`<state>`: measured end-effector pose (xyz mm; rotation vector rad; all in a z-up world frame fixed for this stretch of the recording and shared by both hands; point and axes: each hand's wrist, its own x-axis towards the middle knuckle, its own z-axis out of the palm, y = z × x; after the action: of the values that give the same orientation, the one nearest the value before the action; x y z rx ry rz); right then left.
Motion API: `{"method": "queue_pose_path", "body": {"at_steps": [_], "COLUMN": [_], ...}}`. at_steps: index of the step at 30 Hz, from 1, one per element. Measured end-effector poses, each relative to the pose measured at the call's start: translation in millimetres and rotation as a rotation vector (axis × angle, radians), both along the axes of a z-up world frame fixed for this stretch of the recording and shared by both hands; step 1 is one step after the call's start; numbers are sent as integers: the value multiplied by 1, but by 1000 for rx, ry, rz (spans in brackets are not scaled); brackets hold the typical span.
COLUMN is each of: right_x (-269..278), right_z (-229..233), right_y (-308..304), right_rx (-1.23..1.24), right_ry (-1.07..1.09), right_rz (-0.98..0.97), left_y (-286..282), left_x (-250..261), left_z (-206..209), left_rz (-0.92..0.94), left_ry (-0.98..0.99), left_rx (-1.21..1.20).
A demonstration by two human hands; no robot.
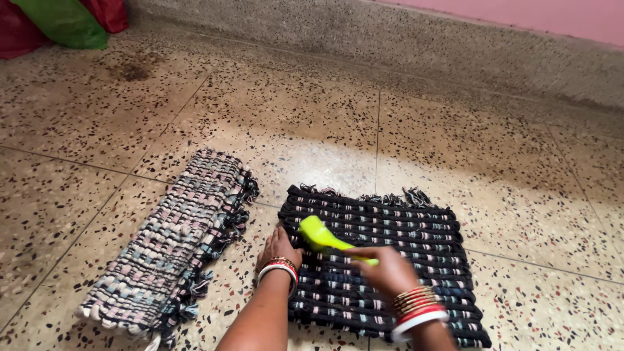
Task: The person brushes dust or debris off a dark woven mat using a lime-green hand brush while seated on the floor.
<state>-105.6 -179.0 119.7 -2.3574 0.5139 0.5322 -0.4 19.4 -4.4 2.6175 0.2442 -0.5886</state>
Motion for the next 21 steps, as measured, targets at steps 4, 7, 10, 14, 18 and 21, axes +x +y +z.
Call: {"method": "queue_pose_path", "body": {"at_steps": [4, 7, 10, 14, 18, 21], "right_x": [-10, -19, -5, 19, 21, 14], "right_z": [5, 9, 7, -24, -49, -38], "right_y": [-103, -122, -87, 3, 3, -83], "right_rx": [-152, -215, 17, 207, 198, 170], "right_ry": [-100, -104, -133, -158, -189, -153], "right_rz": [-180, -260, -326, -80, -69, -264], "left_y": [1, -6, -15, -27, -35, -35], "left_x": [-11, -13, -10, -7, -8, -8], "left_z": [26, 29, 17, 14, 21, 20], "left_rz": [-2, -45, -226, -295, -268, -261], "left_ry": [20, -26, -175, -184, -145, -146], "left_rx": [20, 92, 195, 125, 111, 102]}}
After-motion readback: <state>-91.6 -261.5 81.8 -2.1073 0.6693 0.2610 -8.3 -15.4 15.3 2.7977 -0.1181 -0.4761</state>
